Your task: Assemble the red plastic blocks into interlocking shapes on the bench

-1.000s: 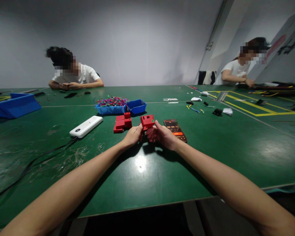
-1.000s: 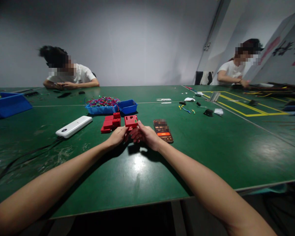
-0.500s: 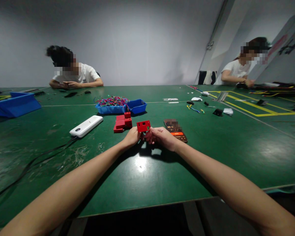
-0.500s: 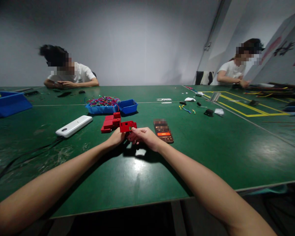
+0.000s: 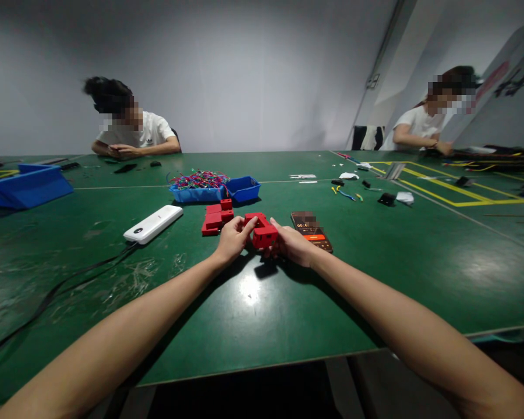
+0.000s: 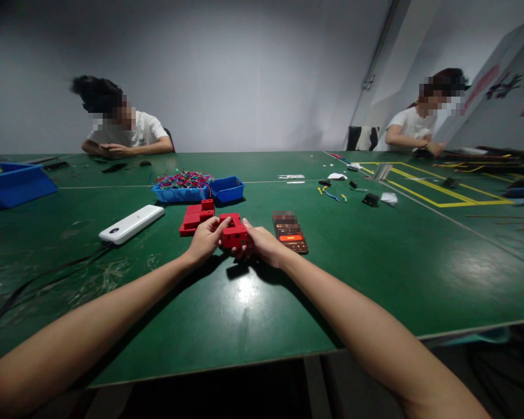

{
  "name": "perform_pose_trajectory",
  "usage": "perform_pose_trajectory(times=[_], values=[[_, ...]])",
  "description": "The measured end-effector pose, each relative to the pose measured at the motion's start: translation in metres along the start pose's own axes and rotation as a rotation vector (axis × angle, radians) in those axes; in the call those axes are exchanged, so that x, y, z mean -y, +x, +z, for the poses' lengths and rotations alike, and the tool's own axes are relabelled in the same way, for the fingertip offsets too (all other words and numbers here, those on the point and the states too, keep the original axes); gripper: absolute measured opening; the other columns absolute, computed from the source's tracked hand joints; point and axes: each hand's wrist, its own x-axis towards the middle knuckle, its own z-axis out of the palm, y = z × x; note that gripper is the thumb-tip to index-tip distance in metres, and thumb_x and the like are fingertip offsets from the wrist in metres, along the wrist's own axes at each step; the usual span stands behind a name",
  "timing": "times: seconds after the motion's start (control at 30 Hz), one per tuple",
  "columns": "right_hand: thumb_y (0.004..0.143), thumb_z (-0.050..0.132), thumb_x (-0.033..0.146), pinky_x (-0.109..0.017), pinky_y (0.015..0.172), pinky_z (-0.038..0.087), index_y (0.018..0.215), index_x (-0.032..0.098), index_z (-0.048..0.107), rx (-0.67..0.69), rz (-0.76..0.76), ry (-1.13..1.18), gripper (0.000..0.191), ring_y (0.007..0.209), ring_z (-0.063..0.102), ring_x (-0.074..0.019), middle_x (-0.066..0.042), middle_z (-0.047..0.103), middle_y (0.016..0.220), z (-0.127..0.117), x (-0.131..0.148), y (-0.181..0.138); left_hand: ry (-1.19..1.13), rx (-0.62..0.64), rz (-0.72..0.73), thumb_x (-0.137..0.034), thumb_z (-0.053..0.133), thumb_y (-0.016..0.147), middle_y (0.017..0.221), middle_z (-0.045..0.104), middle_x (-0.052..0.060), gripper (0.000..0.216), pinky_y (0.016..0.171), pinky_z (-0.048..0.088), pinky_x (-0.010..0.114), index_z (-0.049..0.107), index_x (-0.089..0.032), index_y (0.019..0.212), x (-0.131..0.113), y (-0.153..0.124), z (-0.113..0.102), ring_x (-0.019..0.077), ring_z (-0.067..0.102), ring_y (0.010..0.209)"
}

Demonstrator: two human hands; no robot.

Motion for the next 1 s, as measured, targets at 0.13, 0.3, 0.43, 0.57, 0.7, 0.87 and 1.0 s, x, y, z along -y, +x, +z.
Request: perform_pose_trajectory(times=[0.13, 0.3, 0.43, 0.57, 0.7, 0.87, 1.0], values=[[0.099, 0.036, 0.047, -0.022, 0.044, 0.041, 0.079, 0.010, 0.067, -0.013, -0.007, -0.006, 0.052, 0.047, 0.061, -0.0134, -0.006, 0.066, 0.059, 0.001, 0.001, 0.000, -0.011, -0.029, 0.021, -0.059, 0.068, 0.073, 0.054, 0.052, -0.005, 0.045, 0.049, 0.035, 0.021, 0.055, -0.016, 0.073, 0.000, -0.001, 0.000, 0.0086, 0.045, 0.048], [0.093, 0.047, 0.054, -0.023, 0.048, 0.044, 0.084, 0.010, 0.069, -0.009, -0.008, -0.014, 0.050, 0.051, 0.061, -0.0139, -0.007, 0.069, 0.064, 0.001, -0.001, 0.001, -0.040, -0.036, 0.073, -0.053, 0.077, 0.067, 0.061, 0.054, -0.004, 0.043, 0.052, 0.035, 0.022, 0.056, -0.016, 0.078, 0.003, -0.002, 0.001, 0.0086, 0.047, 0.052], [0.078, 0.071, 0.052, -0.022, 0.055, 0.045, 0.076, 0.011, 0.069, 0.052, -0.009, -0.004, 0.041, 0.056, 0.061, -0.0117, -0.005, 0.069, 0.066, -0.004, -0.006, 0.001, -0.017, -0.058, 0.110, -0.047, 0.079, 0.065, 0.059, 0.050, -0.006, 0.040, 0.052, 0.033, 0.021, 0.056, -0.016, 0.076, 0.003, -0.003, 0.000, 0.0081, 0.043, 0.053], [0.074, 0.078, 0.042, -0.022, 0.064, 0.047, 0.083, 0.012, 0.071, 0.090, -0.024, 0.053, 0.033, 0.063, 0.062, -0.0113, -0.004, 0.071, 0.072, -0.007, -0.009, 0.002, -0.034, -0.067, 0.136, -0.043, 0.079, 0.065, 0.063, 0.051, -0.005, 0.038, 0.054, 0.036, 0.022, 0.056, -0.017, 0.079, -0.001, -0.004, 0.000, 0.0088, 0.045, 0.055], [0.085, 0.068, 0.032, -0.026, 0.075, 0.050, 0.099, 0.015, 0.070, 0.105, -0.074, 0.142, 0.022, 0.070, 0.066, -0.0130, -0.004, 0.073, 0.082, -0.003, -0.010, 0.003, -0.064, -0.018, 0.152, -0.042, 0.077, 0.068, 0.070, 0.054, -0.005, 0.044, 0.056, 0.040, 0.022, 0.053, -0.018, 0.096, -0.002, -0.005, 0.001, 0.0102, 0.051, 0.058], [0.091, 0.056, 0.024, -0.028, 0.078, 0.052, 0.104, 0.016, 0.067, 0.034, -0.103, 0.198, 0.018, 0.072, 0.067, -0.0137, -0.004, 0.074, 0.084, 0.002, -0.010, 0.004, 0.048, 0.083, 0.046, -0.049, 0.066, 0.076, 0.082, 0.058, 0.000, 0.044, 0.056, 0.044, 0.025, 0.057, -0.017, 0.104, 0.000, -0.003, 0.003, 0.0117, 0.055, 0.060], [0.090, 0.058, 0.023, -0.027, 0.075, 0.052, 0.095, 0.017, 0.066, -0.041, -0.107, 0.225, 0.011, 0.071, 0.067, -0.0133, -0.003, 0.073, 0.082, 0.002, -0.009, 0.004, 0.179, 0.206, 0.100, -0.047, 0.058, 0.081, 0.087, 0.064, 0.005, 0.033, 0.069, 0.048, 0.028, 0.069, -0.018, 0.089, -0.001, -0.002, 0.002, 0.0179, 0.061, 0.077]])
